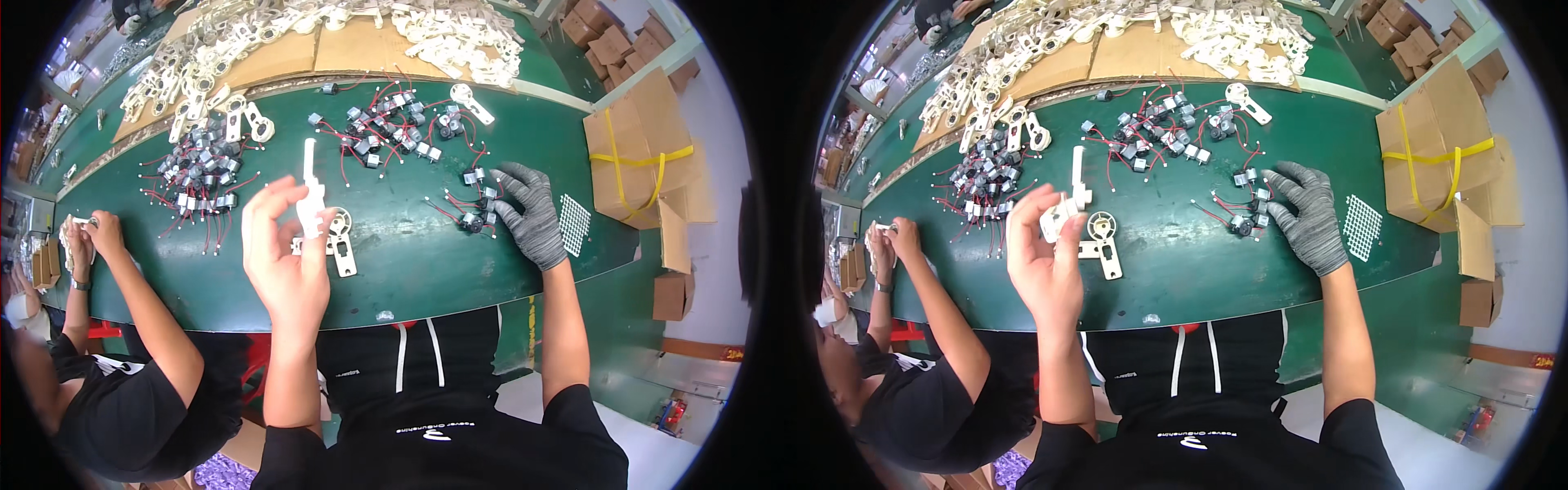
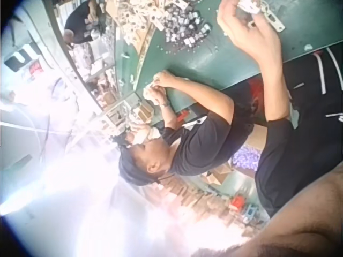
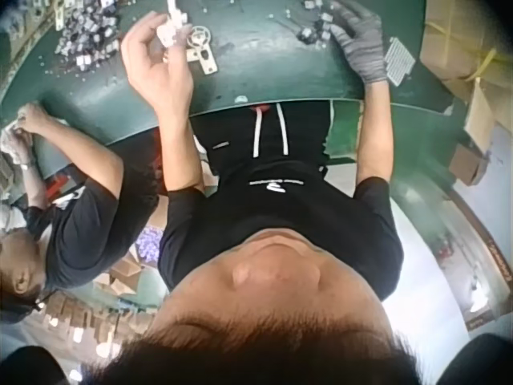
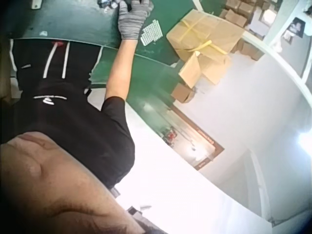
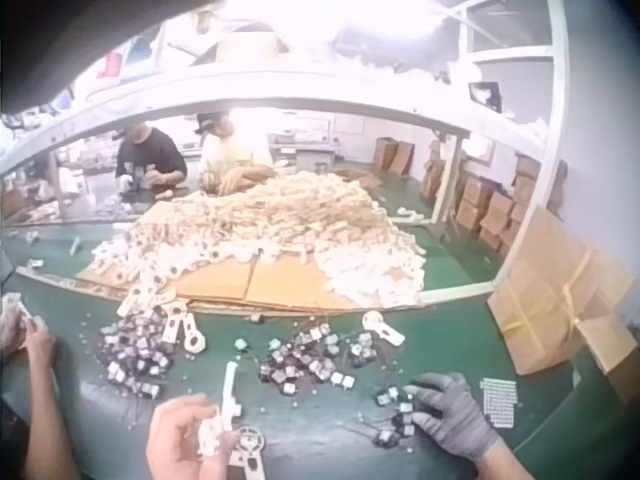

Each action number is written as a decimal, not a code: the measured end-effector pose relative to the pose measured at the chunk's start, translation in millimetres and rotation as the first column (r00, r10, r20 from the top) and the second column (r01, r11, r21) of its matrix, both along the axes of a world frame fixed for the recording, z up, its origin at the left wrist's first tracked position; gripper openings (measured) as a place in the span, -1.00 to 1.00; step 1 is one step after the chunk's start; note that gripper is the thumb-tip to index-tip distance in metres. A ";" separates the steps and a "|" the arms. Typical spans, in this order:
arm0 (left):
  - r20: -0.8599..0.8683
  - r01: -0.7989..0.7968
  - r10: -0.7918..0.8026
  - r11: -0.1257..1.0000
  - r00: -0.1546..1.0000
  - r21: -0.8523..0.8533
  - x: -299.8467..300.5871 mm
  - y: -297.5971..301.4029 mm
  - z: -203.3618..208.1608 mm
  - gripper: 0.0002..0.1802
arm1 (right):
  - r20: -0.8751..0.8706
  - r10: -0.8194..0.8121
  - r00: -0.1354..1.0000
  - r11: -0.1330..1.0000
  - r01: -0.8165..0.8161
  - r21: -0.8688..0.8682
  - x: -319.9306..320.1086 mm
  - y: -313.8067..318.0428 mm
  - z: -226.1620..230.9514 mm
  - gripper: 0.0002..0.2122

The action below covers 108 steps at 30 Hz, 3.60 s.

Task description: Assemble small electric motors into white plastic housing components on an electronics assembly line.

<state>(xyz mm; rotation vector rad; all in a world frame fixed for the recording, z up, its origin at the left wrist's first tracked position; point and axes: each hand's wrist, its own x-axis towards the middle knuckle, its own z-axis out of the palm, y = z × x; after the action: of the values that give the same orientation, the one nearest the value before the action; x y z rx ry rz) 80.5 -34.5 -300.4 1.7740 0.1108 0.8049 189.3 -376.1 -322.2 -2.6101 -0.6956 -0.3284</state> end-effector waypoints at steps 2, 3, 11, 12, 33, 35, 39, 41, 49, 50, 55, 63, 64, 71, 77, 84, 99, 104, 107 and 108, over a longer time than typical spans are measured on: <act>-0.038 0.089 -0.097 0.983 0.995 -0.163 -11.6 -4.4 -4.4 -0.58 | -0.026 0.074 0.997 0.997 -0.075 -0.036 5.7 -0.4 0.2 -0.58; -0.063 0.134 -0.153 0.960 0.986 -0.246 -19.5 -6.1 -8.1 -0.55 | -0.049 0.152 0.987 0.984 -0.156 -0.082 8.7 -1.2 0.7 -0.60; -0.256 0.158 -0.326 0.844 0.910 -0.512 -64.9 -55.9 -8.2 -0.62 | 0.032 0.123 0.992 0.992 -0.123 -0.021 9.6 -2.0 -11.9 -0.67; -0.315 0.154 -0.335 0.862 0.888 -0.483 -66.9 -60.5 -8.8 -0.64 | 0.069 0.083 0.994 0.997 -0.083 -0.005 10.2 0.2 -16.0 -0.69; -0.248 0.232 -0.561 0.646 0.790 -0.727 -57.0 -71.2 -18.2 -0.65 | -0.524 0.204 0.827 0.153 0.502 0.852 37.3 -53.4 -15.7 -0.74; -0.240 0.174 -0.531 0.614 0.812 -0.770 -57.3 -70.7 -17.5 -0.55 | -0.572 0.122 0.811 0.205 0.543 0.814 31.6 -35.3 -3.9 -0.74; -0.221 0.140 -0.480 0.607 0.849 -0.782 -61.0 -70.8 -19.3 -0.38 | -0.581 -0.064 0.812 0.459 0.540 0.705 19.6 -7.4 5.9 -0.70; -0.203 0.197 -0.507 0.627 0.838 -0.754 -63.2 -68.4 -20.4 -0.39 | -0.451 -0.196 0.871 0.569 0.476 0.671 15.1 -3.7 4.8 -0.73; -0.164 0.185 -0.465 0.617 0.870 -0.765 -66.8 -62.2 -23.7 -0.58 | -0.438 -0.032 0.898 0.596 0.369 0.713 -38.2 13.3 56.9 -0.68; -0.115 0.203 -0.440 0.611 0.891 -0.765 -65.0 -63.6 -24.8 -0.58 | -0.491 0.051 0.870 0.623 0.357 0.696 -54.9 18.3 61.7 -0.61; -0.022 0.207 -0.336 0.630 0.942 -0.748 -60.6 -63.4 -32.6 -0.59 | -0.639 0.438 0.633 0.564 0.360 0.743 -115.8 51.7 39.6 -0.66; -0.006 0.206 -0.331 0.600 0.943 -0.773 -63.1 -62.0 -30.4 -0.60 | -0.788 0.434 0.437 0.682 0.412 0.604 -138.5 77.0 25.9 -0.74; -0.008 0.205 -0.334 0.598 0.943 -0.775 -63.3 -62.5 -29.3 -0.60 | -0.786 0.435 0.440 0.678 0.414 0.607 -137.3 76.3 24.6 -0.74; 0.006 0.261 -0.357 0.671 0.934 -0.694 -64.4 -59.7 -32.0 -0.61 | -0.794 0.299 0.529 0.885 0.157 0.438 -126.7 65.3 29.1 -0.67; 0.052 0.325 -0.407 0.639 0.912 -0.698 -62.5 -59.3 -31.9 -0.62 | -0.681 0.297 0.670 0.905 0.031 0.425 -117.2 63.0 36.7 -0.66; -0.020 0.270 -0.321 0.827 0.947 -0.494 -61.4 -55.7 -38.1 -0.66 | -0.681 0.162 0.714 0.897 0.181 0.403 -112.9 71.7 33.5 -0.69; 0.069 0.245 -0.265 0.945 0.962 0.217 -56.8 -58.2 -32.4 -0.61 | -0.573 0.100 0.813 0.977 0.030 0.213 -115.0 81.9 18.0 -0.17; -0.233 0.263 -0.282 0.958 0.931 -0.112 -64.6 -57.3 -32.1 -0.70 | -0.475 0.098 0.874 0.990 -0.037 0.136 -111.6 83.1 22.3 -0.15; -0.304 0.259 -0.347 0.920 0.887 -0.294 -68.8 -60.2 -26.7 -0.75 | -0.554 0.016 0.832 0.999 0.015 0.052 -111.1 86.6 26.1 -0.19; -0.330 0.220 -0.380 0.875 0.864 -0.431 -69.3 -61.3 -25.8 -0.76 | -0.513 0.046 0.857 0.981 0.058 0.185 -111.7 86.7 19.3 -0.25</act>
<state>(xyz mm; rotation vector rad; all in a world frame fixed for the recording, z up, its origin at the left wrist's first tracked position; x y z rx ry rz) 11.3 -95.8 -326.3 1.5069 0.2366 0.1540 77.5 -289.4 -302.9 -2.3513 -0.4372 0.2906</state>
